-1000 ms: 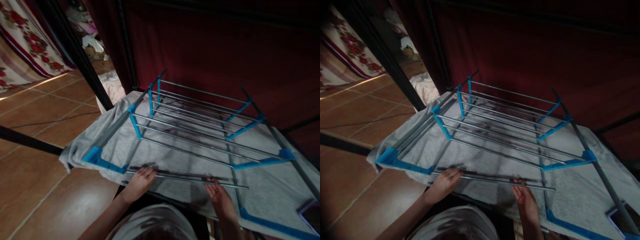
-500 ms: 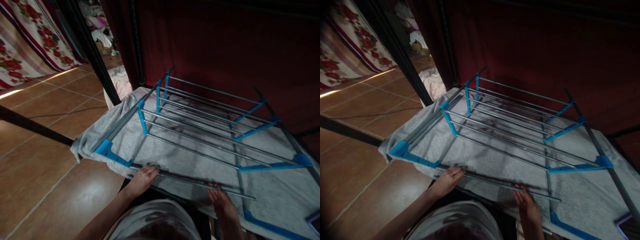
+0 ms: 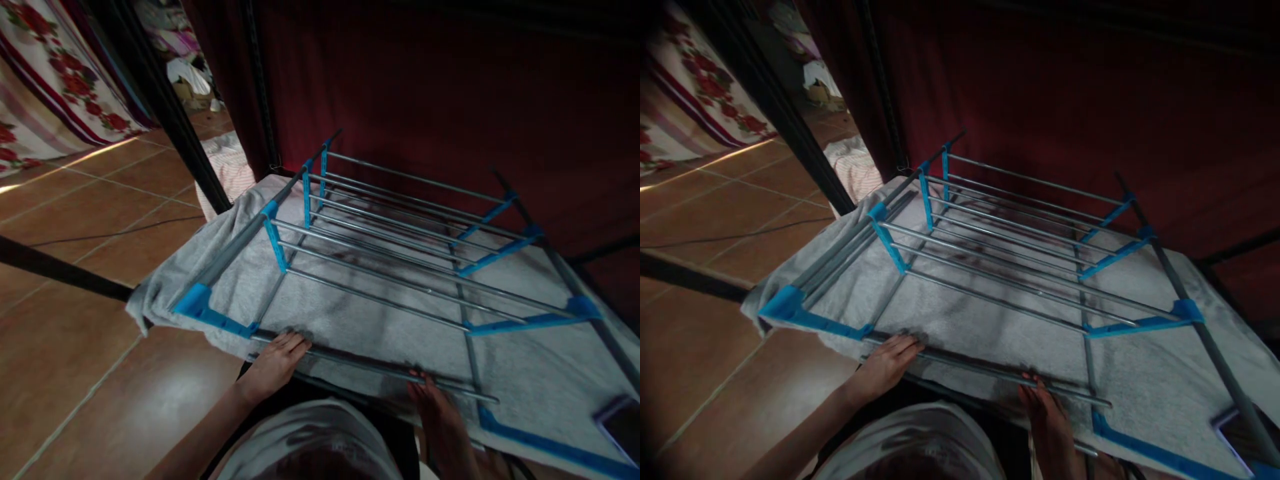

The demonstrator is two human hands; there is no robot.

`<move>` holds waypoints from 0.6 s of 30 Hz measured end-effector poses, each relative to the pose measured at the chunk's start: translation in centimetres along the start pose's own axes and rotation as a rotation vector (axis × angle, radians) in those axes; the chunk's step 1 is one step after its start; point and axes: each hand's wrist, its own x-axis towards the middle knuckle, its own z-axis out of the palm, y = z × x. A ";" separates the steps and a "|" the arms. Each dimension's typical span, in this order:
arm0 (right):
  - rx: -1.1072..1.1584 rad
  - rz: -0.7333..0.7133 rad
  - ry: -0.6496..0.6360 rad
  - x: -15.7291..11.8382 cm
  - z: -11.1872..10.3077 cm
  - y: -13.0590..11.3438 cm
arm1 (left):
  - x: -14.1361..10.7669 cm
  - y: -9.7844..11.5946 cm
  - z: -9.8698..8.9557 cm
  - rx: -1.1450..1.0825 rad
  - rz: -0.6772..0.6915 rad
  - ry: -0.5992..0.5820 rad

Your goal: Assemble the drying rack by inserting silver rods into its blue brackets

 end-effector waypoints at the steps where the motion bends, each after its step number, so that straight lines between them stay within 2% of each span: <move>1: 0.021 0.017 0.017 -0.3 0.4 -0.1 | 0.2 0.2 -0.1 0.006 0.022 0.043; 4: 0.103 0.084 0.076 -1.9 2.3 -0.9 | 1.4 1.4 0.0 -0.023 0.111 0.171; 6: 0.166 0.102 0.096 -2.8 3.9 -1.5 | 3.1 2.3 0.2 -0.074 0.183 0.233; 9: 0.238 0.088 0.063 -3.2 5.4 -2.4 | 7.1 4.2 0.7 -0.203 0.272 0.231; 14: 0.273 0.084 0.067 -3.2 5.5 -2.2 | 14.0 8.9 1.7 -0.477 0.315 -0.015; 18: 0.267 0.075 0.050 -3.2 5.7 -1.9 | 18.5 13.1 3.1 -0.573 0.337 -0.256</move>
